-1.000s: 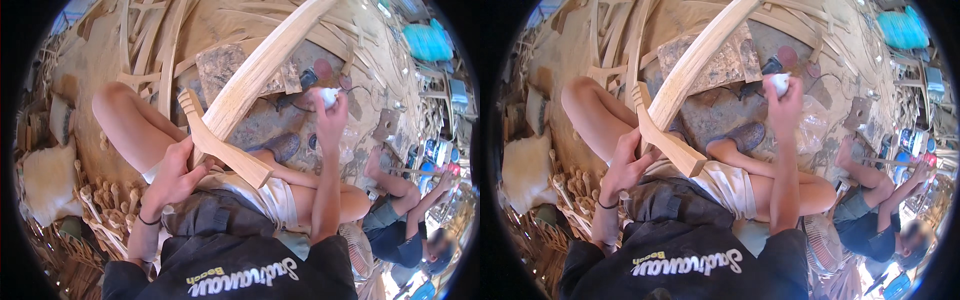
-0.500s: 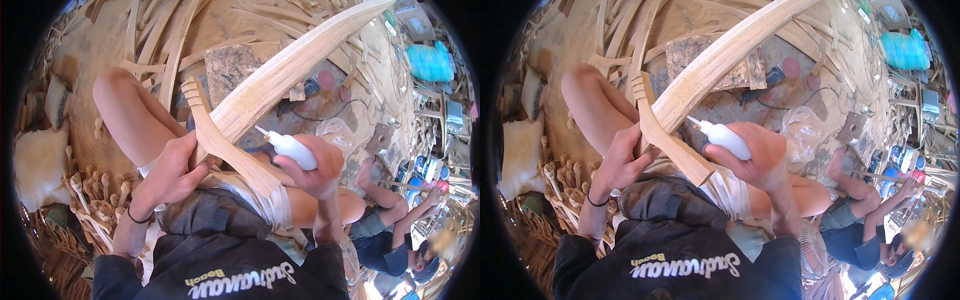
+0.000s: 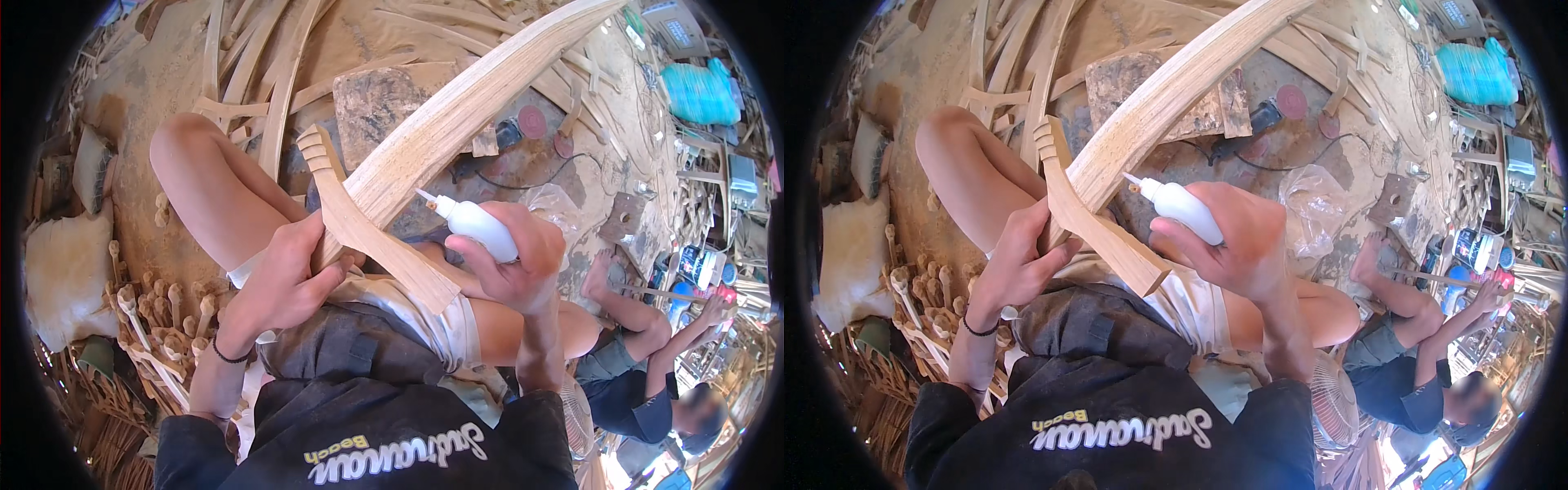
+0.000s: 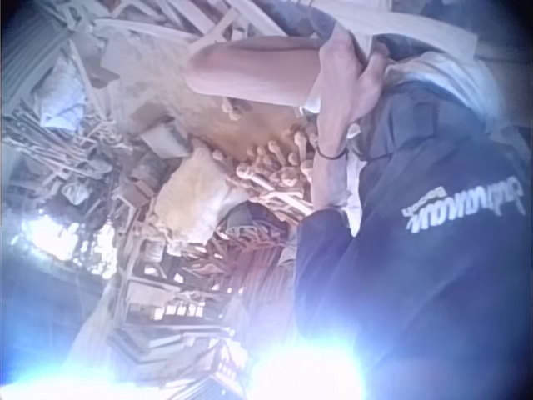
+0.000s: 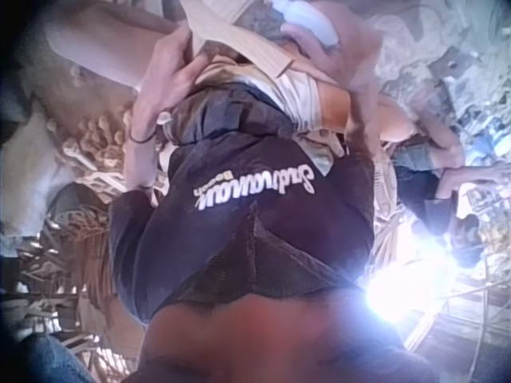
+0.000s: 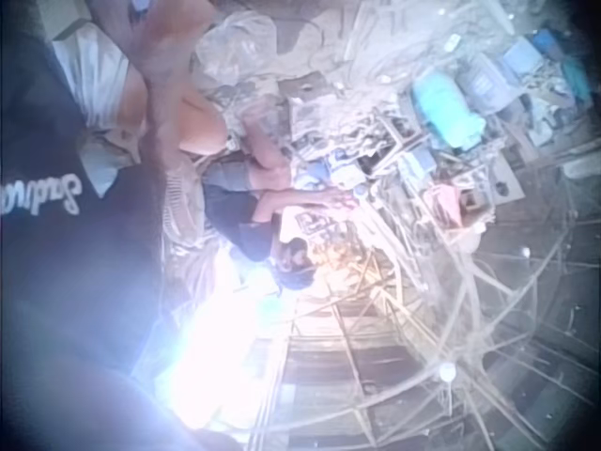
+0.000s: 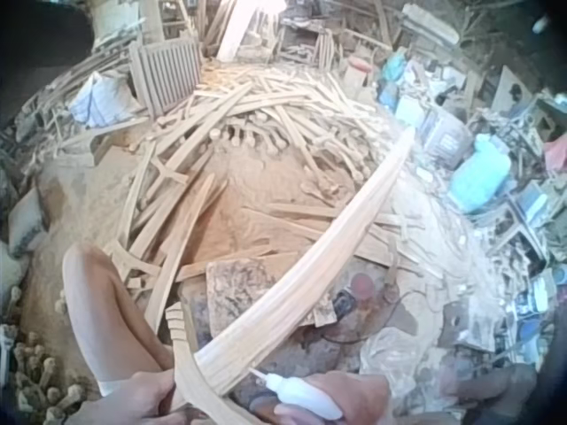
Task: The person uses an angle grinder to sand the blade and hilt of a wooden sword and applies glue from a bottle to join parts together.
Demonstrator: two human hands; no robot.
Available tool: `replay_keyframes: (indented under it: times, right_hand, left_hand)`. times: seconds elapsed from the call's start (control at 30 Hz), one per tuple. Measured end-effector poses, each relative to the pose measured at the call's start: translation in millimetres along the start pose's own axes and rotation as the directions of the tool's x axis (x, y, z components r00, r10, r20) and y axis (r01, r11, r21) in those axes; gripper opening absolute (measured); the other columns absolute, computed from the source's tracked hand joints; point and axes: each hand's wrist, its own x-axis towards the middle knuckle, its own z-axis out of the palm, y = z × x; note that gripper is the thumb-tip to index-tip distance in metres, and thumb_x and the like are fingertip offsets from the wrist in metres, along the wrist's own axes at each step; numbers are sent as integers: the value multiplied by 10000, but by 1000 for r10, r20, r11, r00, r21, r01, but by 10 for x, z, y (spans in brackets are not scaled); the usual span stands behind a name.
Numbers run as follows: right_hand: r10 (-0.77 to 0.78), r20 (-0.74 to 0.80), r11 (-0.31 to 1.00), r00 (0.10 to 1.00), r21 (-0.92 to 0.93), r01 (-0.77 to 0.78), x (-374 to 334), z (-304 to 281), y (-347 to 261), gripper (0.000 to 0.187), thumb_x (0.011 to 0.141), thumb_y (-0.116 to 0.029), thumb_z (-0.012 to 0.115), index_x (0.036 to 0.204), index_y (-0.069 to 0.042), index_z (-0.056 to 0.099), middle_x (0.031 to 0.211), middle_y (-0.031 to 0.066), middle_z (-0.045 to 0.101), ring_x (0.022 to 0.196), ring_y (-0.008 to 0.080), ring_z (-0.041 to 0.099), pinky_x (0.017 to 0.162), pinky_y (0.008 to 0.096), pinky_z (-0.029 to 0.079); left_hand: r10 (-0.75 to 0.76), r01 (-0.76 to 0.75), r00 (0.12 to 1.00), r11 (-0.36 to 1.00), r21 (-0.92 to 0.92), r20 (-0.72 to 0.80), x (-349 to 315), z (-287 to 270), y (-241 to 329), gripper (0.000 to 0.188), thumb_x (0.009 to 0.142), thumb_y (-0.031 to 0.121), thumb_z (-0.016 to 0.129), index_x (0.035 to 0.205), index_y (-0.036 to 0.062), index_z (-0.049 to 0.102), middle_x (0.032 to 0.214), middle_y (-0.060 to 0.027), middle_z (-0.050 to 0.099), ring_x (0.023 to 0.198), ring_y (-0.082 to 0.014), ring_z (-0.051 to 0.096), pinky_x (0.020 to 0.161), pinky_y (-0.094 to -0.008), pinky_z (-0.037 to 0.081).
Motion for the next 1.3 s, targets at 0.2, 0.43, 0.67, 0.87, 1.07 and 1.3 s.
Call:
replay_keyframes:
  times: [0.2,0.43,0.67,0.87,1.07,1.3]
  right_hand:
    - [0,-2,999,1000,-39,0,-9,-20,-3,415,771,-202,975,1057,-22,733,903,134,776,751,284,773,641,347,584]
    - [-1,-31,1000,1000,-2,1,-4,-10,29,383,812,-242,958,1057,-48,738,879,114,754,697,298,738,596,370,564]
    - [20,-31,999,999,-25,-21,10,-27,39,392,797,-182,968,1066,-18,735,905,129,778,739,278,771,631,345,575]
    - [12,-72,1000,997,-25,-14,25,-54,72,377,815,-189,957,1079,-32,739,904,122,774,739,268,768,634,344,570]
    - [53,-68,998,996,-34,-55,62,-74,74,372,827,-182,949,1088,-23,737,894,122,772,731,246,759,639,329,564]
    - [131,-154,991,979,1,-132,72,-94,111,355,847,-180,936,1094,-21,738,885,118,771,731,218,750,642,312,553]
  left_hand:
    - [-61,61,998,998,5,28,7,-10,35,460,895,17,661,1343,-66,597,1122,-218,730,986,-274,674,955,-362,517]
    - [-60,60,998,998,10,13,-8,9,41,476,883,8,662,1348,-68,595,1142,-216,739,1055,-270,696,1004,-361,514]
    - [52,-52,998,999,4,-22,-3,41,-13,435,874,-1,656,1305,-33,600,1003,-230,744,912,-425,704,844,-431,539]
    - [-4,4,1000,1000,9,-12,-5,24,41,430,869,-7,650,1296,-32,602,1004,-219,745,920,-412,707,864,-412,540]
    - [20,-20,999,1000,10,-28,-15,36,25,439,864,-9,647,1300,-35,603,1024,-233,738,923,-413,697,879,-404,542]
    - [-6,6,1000,1000,0,-11,-19,33,40,451,857,0,648,1304,-41,600,1011,-236,725,914,-414,688,879,-398,539]
